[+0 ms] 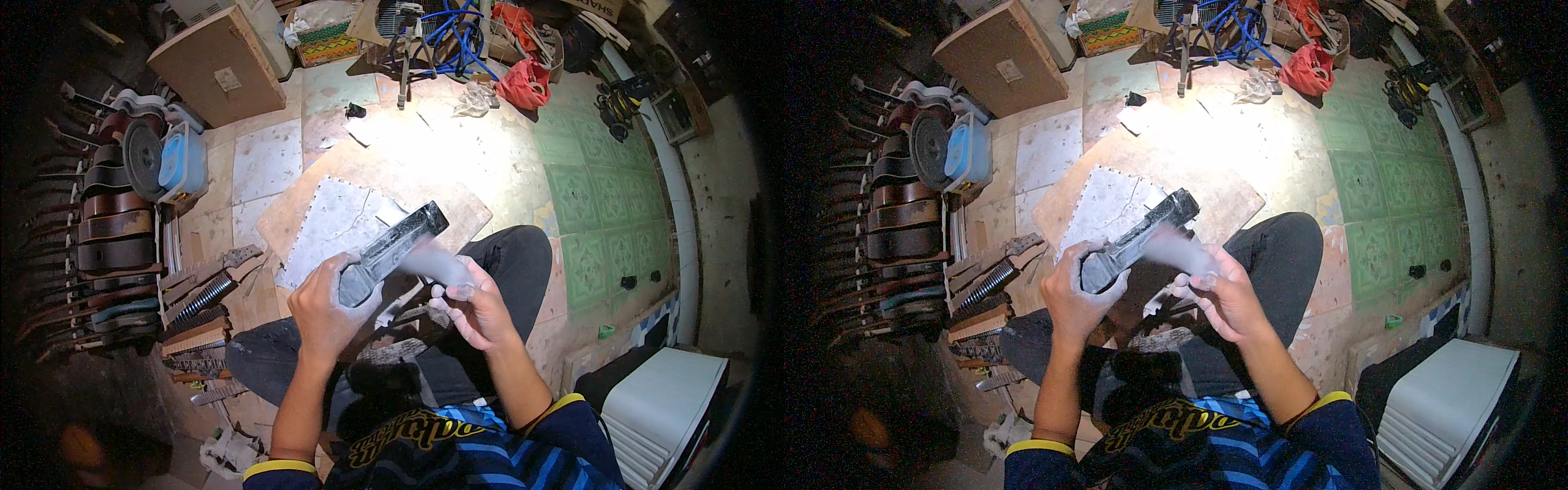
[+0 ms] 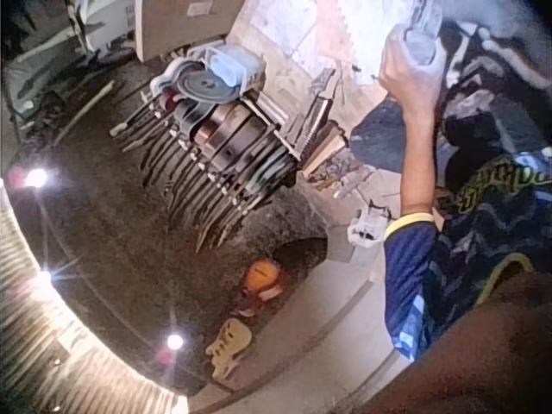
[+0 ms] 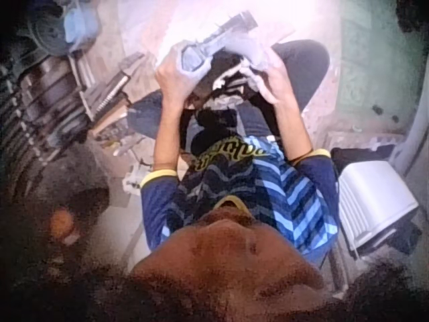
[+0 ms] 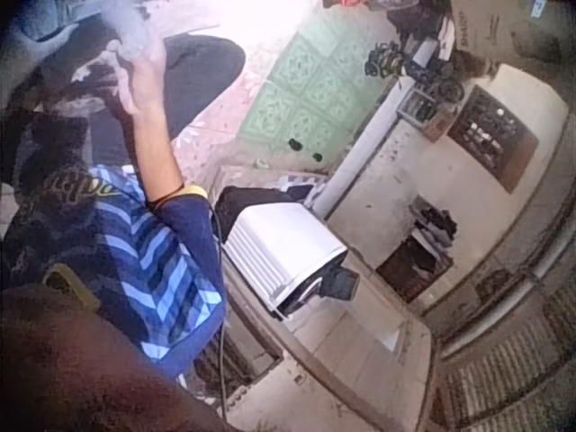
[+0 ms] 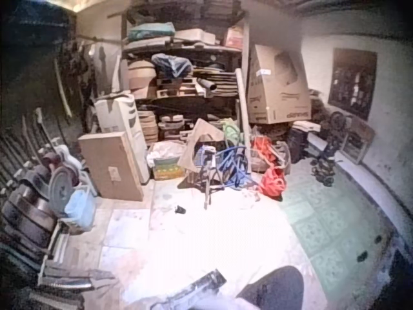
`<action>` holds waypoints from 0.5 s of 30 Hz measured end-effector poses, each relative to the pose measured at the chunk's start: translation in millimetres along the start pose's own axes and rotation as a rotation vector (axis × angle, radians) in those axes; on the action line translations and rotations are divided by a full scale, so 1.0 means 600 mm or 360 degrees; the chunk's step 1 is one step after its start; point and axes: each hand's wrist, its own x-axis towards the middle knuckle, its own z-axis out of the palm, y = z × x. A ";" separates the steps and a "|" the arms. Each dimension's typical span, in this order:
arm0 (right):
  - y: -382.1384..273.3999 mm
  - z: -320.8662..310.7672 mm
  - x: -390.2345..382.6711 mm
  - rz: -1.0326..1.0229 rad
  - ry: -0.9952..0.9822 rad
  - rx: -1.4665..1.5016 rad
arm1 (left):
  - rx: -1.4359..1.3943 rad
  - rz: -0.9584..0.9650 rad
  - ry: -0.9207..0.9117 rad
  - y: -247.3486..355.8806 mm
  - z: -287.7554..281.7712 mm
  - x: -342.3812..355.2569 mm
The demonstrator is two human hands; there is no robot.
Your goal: The person sands a guitar body by hand with a piece of sandpaper, rubbing it across the surface and into the crevices.
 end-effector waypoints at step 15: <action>0.027 -0.013 -0.006 -0.0311 -0.0034 -0.0579 | 0.0079 0.0062 -0.0066 0.000 0.001 -0.024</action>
